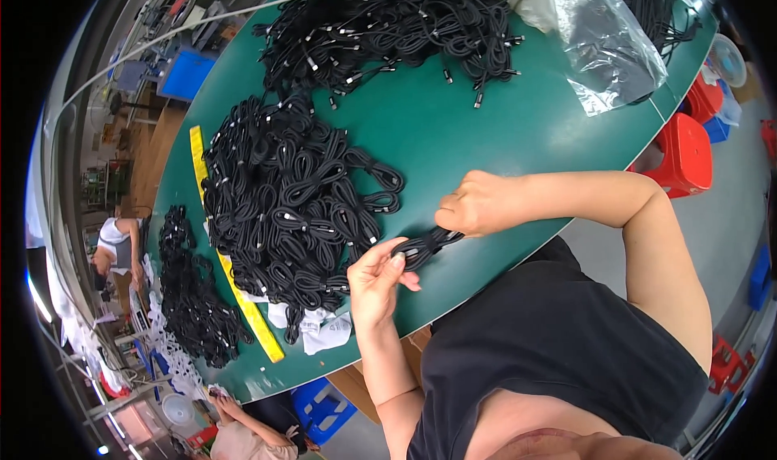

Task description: Bundling and organizing black electronic cables at a factory workbench.

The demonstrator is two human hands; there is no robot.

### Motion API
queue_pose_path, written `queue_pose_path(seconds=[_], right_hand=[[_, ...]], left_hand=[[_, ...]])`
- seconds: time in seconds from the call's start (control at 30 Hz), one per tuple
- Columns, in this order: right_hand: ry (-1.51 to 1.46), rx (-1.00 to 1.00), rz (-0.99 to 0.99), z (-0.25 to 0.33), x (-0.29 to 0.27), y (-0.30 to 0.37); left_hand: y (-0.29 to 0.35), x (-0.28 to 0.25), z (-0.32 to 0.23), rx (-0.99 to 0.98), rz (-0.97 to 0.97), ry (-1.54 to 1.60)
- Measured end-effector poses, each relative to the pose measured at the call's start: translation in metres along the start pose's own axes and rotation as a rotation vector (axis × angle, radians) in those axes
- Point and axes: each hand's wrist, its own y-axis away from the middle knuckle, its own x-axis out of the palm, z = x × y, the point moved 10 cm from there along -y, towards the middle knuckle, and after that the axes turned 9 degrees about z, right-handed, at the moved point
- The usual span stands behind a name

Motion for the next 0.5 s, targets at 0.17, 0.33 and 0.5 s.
queue_pose_path(seconds=[0.17, 0.33, 0.5], right_hand=[[-0.024, 0.361, -0.145, -0.072, -0.049, 0.028], [0.752, 0.640, -0.443, -0.138, -0.104, 0.091], [0.813, 0.685, -0.295, -0.170, -0.106, 0.102]], left_hand=[[0.004, -0.037, -0.043, 0.204, -0.239, -0.034], [0.016, -0.076, -0.079, 0.438, -0.461, -0.205], [0.036, -0.063, -0.109, 0.631, -0.809, -0.652]])
